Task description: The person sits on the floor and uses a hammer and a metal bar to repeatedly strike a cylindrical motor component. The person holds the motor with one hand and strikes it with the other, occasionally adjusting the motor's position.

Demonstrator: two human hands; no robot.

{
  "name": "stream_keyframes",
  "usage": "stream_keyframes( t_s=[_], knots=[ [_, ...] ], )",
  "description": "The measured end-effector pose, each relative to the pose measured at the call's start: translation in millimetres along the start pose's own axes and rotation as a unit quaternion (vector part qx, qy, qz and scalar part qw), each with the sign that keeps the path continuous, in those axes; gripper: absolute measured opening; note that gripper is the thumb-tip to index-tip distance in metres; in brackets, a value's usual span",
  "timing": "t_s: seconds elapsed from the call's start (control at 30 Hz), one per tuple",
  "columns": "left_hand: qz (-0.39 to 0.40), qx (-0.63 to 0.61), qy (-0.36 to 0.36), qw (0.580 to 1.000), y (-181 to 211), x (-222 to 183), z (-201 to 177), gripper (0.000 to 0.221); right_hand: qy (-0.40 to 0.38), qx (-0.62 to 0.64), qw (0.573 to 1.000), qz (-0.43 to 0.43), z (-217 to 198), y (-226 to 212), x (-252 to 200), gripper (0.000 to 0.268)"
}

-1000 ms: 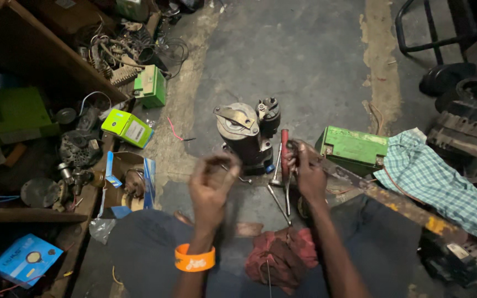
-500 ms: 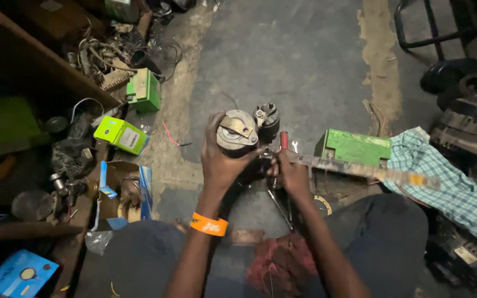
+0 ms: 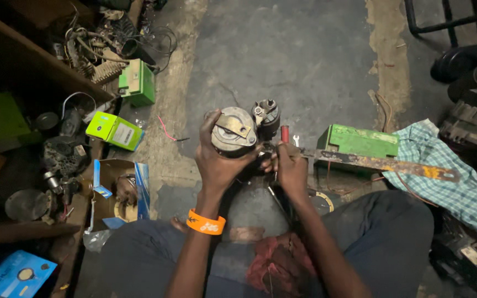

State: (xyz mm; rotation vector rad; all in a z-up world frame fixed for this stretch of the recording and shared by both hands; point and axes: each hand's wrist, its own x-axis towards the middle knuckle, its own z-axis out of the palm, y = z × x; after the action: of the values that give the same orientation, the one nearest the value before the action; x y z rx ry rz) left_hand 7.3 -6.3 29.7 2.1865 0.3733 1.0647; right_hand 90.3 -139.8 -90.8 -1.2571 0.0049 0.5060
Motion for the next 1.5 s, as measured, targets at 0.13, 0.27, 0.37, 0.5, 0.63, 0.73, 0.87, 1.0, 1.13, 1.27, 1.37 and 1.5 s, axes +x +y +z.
stream_keyframes(
  t_s=[0.13,0.27,0.37,0.5,0.63,0.73,0.87,1.0,1.13,1.27,1.37,1.5],
  knots=[
    [-0.005,0.014,0.000,1.000,1.7,1.0,0.1,0.105,0.016,-0.013,1.000,0.009,1.4,-6.7,2.2,0.035],
    [-0.003,0.017,0.006,1.000,2.7,0.4,0.6,0.106,-0.006,0.041,0.998,0.041,-5.0,-14.5,5.9,0.032],
    [-0.036,-0.002,-0.006,0.999,1.8,-1.8,-1.5,0.106,-0.006,0.054,0.996,0.077,-5.7,-11.6,4.8,0.030],
    [-0.012,0.014,0.006,1.000,1.9,0.1,2.3,0.107,-0.032,0.051,0.997,0.053,-9.4,-9.5,9.9,0.034],
    [0.000,0.022,0.003,1.000,-0.4,-0.3,0.3,0.108,-0.019,0.016,0.998,0.066,-11.0,-7.2,10.6,0.032],
    [-0.016,0.003,-0.001,1.000,-2.2,-1.2,0.7,0.107,-0.027,0.016,0.998,0.059,-13.2,-8.2,9.6,0.031],
    [0.009,0.017,0.006,1.000,-0.4,-0.2,1.3,0.107,-0.049,0.024,0.995,0.081,-12.5,-12.5,7.5,0.033],
    [-0.001,0.016,0.002,1.000,2.1,-0.5,0.7,0.107,-0.023,0.002,0.997,0.077,-11.6,-13.3,7.8,0.036],
    [-0.021,0.014,-0.002,1.000,2.0,-0.8,0.2,0.107,-0.027,-0.032,0.998,0.055,-15.8,-11.1,7.9,0.039],
    [-0.029,0.012,-0.007,0.999,1.5,-1.2,-0.1,0.107,-0.032,-0.066,0.997,0.035,-13.1,-9.2,5.3,0.040],
    [-0.015,0.028,-0.001,1.000,0.7,0.3,0.5,0.108,-0.011,-0.057,0.998,0.027,-5.2,-11.3,3.5,0.039],
    [0.007,0.019,0.016,1.000,0.7,-2.4,3.7,0.109,-0.046,-0.106,0.993,0.026,-5.6,-23.7,0.1,0.041]
  ],
)
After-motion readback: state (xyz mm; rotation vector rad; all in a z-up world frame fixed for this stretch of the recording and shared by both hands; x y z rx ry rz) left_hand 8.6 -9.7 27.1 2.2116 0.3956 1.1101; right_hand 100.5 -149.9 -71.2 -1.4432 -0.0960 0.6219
